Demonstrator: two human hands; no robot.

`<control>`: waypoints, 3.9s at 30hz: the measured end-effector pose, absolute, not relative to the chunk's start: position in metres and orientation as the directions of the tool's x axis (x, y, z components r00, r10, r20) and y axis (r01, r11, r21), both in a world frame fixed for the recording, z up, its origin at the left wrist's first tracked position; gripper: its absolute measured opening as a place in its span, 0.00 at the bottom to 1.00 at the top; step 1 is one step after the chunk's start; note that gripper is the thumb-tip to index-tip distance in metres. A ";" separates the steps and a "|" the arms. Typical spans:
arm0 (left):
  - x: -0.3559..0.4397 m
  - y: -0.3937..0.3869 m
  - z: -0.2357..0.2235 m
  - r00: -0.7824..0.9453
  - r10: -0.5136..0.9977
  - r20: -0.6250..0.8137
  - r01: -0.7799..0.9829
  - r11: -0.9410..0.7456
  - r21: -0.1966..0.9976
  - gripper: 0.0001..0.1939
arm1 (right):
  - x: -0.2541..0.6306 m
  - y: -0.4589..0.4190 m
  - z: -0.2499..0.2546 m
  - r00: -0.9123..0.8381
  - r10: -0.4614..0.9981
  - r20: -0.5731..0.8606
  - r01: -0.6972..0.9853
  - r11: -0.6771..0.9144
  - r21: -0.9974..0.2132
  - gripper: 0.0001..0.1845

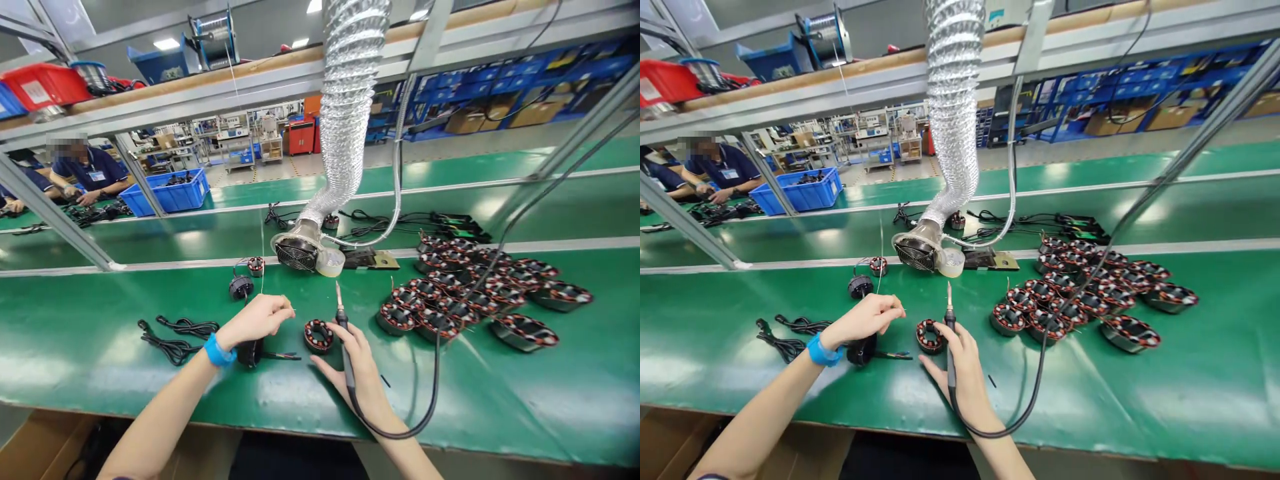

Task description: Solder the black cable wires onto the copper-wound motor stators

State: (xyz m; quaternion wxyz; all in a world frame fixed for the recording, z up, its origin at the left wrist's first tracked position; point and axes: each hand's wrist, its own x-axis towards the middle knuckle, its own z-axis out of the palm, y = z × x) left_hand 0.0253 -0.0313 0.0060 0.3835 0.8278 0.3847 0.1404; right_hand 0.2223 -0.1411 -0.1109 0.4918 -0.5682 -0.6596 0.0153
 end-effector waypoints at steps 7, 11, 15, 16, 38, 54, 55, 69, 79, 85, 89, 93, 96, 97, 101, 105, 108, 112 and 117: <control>0.073 -0.028 -0.005 0.652 0.686 -0.323 0.738 -0.477 0.477 0.19 | 0.224 -0.140 -0.112 0.099 0.801 0.590 0.699 0.366 -0.614 0.29; 0.083 -0.023 -0.007 0.601 0.713 -0.360 0.784 -0.440 0.438 0.15 | 0.219 -0.145 -0.108 0.085 0.787 0.611 0.718 0.377 -0.585 0.27; 0.084 -0.008 -0.009 0.619 0.764 -0.182 0.748 -0.502 0.435 0.13 | 0.206 -0.162 -0.109 0.103 0.781 0.616 0.721 0.368 -0.587 0.26; 0.082 -0.004 -0.010 0.628 0.765 -0.146 0.729 -0.512 0.455 0.14 | 0.204 -0.165 -0.109 0.103 0.784 0.612 0.717 0.368 -0.592 0.26; 0.036 0.004 -0.018 0.697 0.526 -0.487 0.592 -0.039 0.805 0.23 | 0.247 -0.109 -0.064 -0.306 0.775 0.553 0.461 0.629 -0.626 0.37; 0.033 -0.001 -0.021 0.786 0.470 -0.402 0.566 -0.285 0.774 0.19 | 0.224 -0.104 -0.090 -0.018 0.824 0.567 0.417 0.521 -0.744 0.33; 0.034 -0.001 -0.021 0.794 0.459 -0.400 0.558 -0.286 0.779 0.19 | 0.224 -0.104 -0.090 -0.016 0.824 0.566 0.403 0.524 -0.751 0.32; 0.044 -0.010 -0.011 0.736 0.583 -0.344 0.600 -0.326 0.731 0.18 | 0.222 -0.098 -0.094 0.213 0.813 0.542 0.474 0.399 -0.785 0.30; 0.062 0.001 -0.019 0.652 0.592 -0.474 0.491 0.146 0.859 0.27 | 0.227 -0.096 -0.101 0.165 0.809 0.564 0.526 0.412 -0.744 0.23; 0.047 0.001 -0.018 0.577 0.688 -0.440 0.567 0.051 0.822 0.31 | 0.226 -0.097 -0.102 0.187 0.813 0.551 0.515 0.396 -0.760 0.21; 0.048 -0.001 -0.016 0.661 0.607 -0.442 0.647 -0.162 0.746 0.24 | 0.226 -0.096 -0.102 0.233 0.798 0.556 0.534 0.373 -0.759 0.22; 0.061 0.000 -0.022 0.702 0.512 -0.495 0.682 -0.283 0.674 0.22 | 0.231 -0.094 -0.104 0.294 0.748 0.595 0.577 0.358 -0.735 0.21; 0.072 0.002 -0.035 0.719 0.506 -0.477 0.648 -0.241 0.722 0.19 | 0.236 -0.092 -0.107 0.338 0.717 0.610 0.586 0.347 -0.732 0.23; 0.075 0.002 -0.039 0.728 0.486 -0.483 0.632 -0.203 0.748 0.19 | 0.237 -0.091 -0.108 0.352 0.717 0.602 0.576 0.341 -0.743 0.24; 0.079 -0.003 -0.049 0.710 0.434 -0.554 0.633 -0.051 0.772 0.21 | 0.240 -0.090 -0.113 0.362 0.738 0.569 0.537 0.334 -0.775 0.26; 0.074 -0.011 -0.045 0.672 0.495 -0.551 0.606 0.060 0.793 0.20 | 0.238 -0.092 -0.114 0.342 0.743 0.575 0.534 0.350 -0.770 0.25; 0.068 -0.010 -0.040 0.644 0.563 -0.518 0.556 0.120 0.822 0.19 | 0.238 -0.095 -0.114 0.307 0.759 0.574 0.531 0.363 -0.765 0.25; 0.061 -0.005 -0.037 0.605 0.609 -0.513 0.466 0.251 0.848 0.24 | 0.240 -0.096 -0.113 0.232 0.787 0.571 0.570 0.366 -0.736 0.21; 0.064 -0.007 -0.036 0.649 0.615 -0.447 0.352 0.278 0.894 0.28 | 0.241 -0.094 -0.112 0.179 0.802 0.570 0.590 0.376 -0.714 0.18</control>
